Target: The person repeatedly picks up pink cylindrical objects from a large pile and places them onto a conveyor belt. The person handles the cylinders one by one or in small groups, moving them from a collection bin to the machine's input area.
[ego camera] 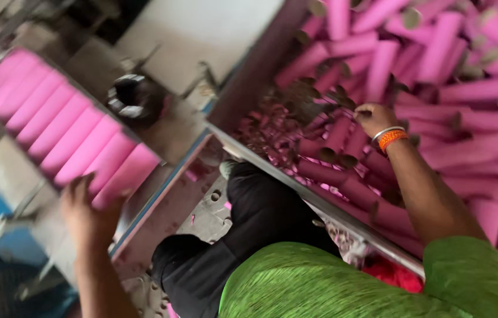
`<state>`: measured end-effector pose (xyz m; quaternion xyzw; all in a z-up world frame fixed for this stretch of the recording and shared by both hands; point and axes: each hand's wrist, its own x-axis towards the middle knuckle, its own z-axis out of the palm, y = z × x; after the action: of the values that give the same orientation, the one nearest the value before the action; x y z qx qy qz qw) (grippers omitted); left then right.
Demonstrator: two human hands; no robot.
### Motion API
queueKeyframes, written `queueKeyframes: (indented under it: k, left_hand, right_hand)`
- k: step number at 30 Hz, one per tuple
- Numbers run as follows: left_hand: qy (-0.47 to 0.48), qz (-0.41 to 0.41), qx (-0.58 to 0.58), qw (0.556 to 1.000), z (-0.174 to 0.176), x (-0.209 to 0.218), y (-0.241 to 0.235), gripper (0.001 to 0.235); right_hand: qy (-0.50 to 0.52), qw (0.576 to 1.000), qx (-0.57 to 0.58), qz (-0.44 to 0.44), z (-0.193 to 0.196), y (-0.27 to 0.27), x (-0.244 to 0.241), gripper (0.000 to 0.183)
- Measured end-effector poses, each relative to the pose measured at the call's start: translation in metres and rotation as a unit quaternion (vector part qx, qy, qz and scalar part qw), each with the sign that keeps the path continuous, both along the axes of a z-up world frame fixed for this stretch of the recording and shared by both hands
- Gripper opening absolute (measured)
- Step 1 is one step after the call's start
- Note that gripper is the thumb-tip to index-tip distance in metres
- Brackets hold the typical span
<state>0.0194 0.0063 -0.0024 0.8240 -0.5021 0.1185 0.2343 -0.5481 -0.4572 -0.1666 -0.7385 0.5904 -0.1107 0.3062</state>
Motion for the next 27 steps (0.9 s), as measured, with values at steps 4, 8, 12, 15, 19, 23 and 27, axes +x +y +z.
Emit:
queueKeyframes:
  k: [4, 8, 12, 15, 19, 23, 27]
  left_hand:
    - [0.083, 0.031, -0.066, 0.994, -0.011, 0.008, 0.007, 0.061]
    - [0.101, 0.07, -0.069, 0.99, -0.028, 0.015, 0.019, 0.052]
    - [0.121, 0.059, -0.072, 0.988, -0.036, 0.026, 0.021, 0.051]
    - [0.113, 0.047, -0.081, 0.989, -0.037, 0.026, 0.02, 0.043]
    - [0.107, 0.082, -0.054, 0.989, -0.032, 0.018, 0.016, 0.042]
    - [0.082, 0.091, -0.04, 0.992, -0.019, 0.012, 0.008, 0.044]
    - [0.157, 0.083, -0.093, 0.98, -0.008, -0.001, 0.001, 0.047]
  right_hand:
    - [0.003, 0.993, -0.043, 0.107, -0.022, 0.041, -0.03, 0.065]
    - [0.03, 0.937, -0.173, 0.301, -0.045, 0.068, 0.027, 0.061]
    - [0.242, 0.86, -0.212, 0.395, -0.079, 0.061, 0.091, 0.021]
    - [0.287, 0.863, -0.101, 0.404, -0.105, 0.047, 0.132, 0.027]
    - [0.351, 0.834, -0.045, 0.423, -0.121, 0.058, 0.165, 0.032]
    - [0.383, 0.809, -0.037, 0.445, -0.088, 0.063, 0.167, 0.037]
    - [0.441, 0.767, -0.035, 0.465, 0.011, 0.026, 0.136, 0.03]
